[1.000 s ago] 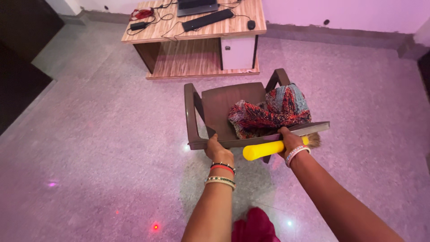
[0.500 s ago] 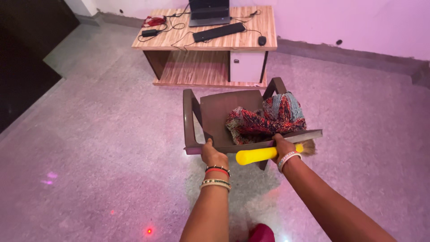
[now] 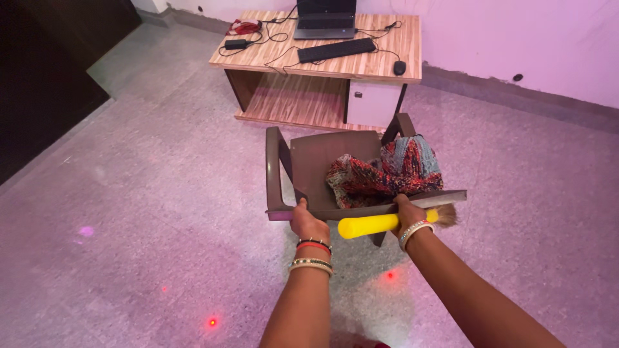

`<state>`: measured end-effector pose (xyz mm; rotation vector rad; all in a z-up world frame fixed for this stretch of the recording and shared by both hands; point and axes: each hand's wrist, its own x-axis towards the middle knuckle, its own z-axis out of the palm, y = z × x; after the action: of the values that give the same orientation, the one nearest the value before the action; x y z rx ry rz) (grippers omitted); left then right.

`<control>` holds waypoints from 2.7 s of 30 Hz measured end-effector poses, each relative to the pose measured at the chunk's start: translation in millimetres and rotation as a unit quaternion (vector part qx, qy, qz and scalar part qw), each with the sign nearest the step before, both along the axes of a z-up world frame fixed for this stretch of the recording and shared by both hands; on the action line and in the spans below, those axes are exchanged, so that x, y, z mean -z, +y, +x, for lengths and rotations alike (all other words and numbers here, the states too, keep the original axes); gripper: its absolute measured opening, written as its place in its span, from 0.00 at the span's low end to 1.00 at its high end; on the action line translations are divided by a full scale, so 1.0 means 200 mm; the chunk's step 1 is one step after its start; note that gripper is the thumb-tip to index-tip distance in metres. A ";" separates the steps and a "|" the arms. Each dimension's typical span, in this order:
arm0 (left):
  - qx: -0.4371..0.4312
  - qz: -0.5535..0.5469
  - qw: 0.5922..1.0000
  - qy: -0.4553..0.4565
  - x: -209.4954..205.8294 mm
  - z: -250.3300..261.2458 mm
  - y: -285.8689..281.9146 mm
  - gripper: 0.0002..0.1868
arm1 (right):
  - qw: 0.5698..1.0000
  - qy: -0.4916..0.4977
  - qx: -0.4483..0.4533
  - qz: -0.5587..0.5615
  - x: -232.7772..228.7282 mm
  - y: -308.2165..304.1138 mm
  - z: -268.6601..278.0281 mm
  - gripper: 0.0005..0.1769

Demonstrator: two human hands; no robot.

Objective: The person sweeps the floor with a broom, cleans the dust from a window sill, and then lifts and moves a chair to sweep the area underneath it.

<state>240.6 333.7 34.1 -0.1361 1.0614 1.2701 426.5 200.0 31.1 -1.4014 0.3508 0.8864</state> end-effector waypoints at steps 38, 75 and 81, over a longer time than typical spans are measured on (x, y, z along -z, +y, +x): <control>0.061 -0.045 0.996 0.039 -0.07 0.04 0.71 0.28 | 0.999 -0.022 -0.009 -0.035 -0.06 0.62 -0.01 0.15; 0.092 0.004 0.995 0.035 0.06 0.13 1.24 0.24 | 0.999 -0.011 0.002 -0.047 -0.02 1.05 0.04 0.17; 0.075 0.027 0.995 0.057 0.16 0.18 1.37 0.24 | 0.998 -0.020 0.006 -0.066 -0.03 1.17 0.05 0.18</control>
<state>276.6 608.1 2.6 0.0568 1.1133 1.1807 437.3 434.8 37.6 -1.5356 0.3935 0.8373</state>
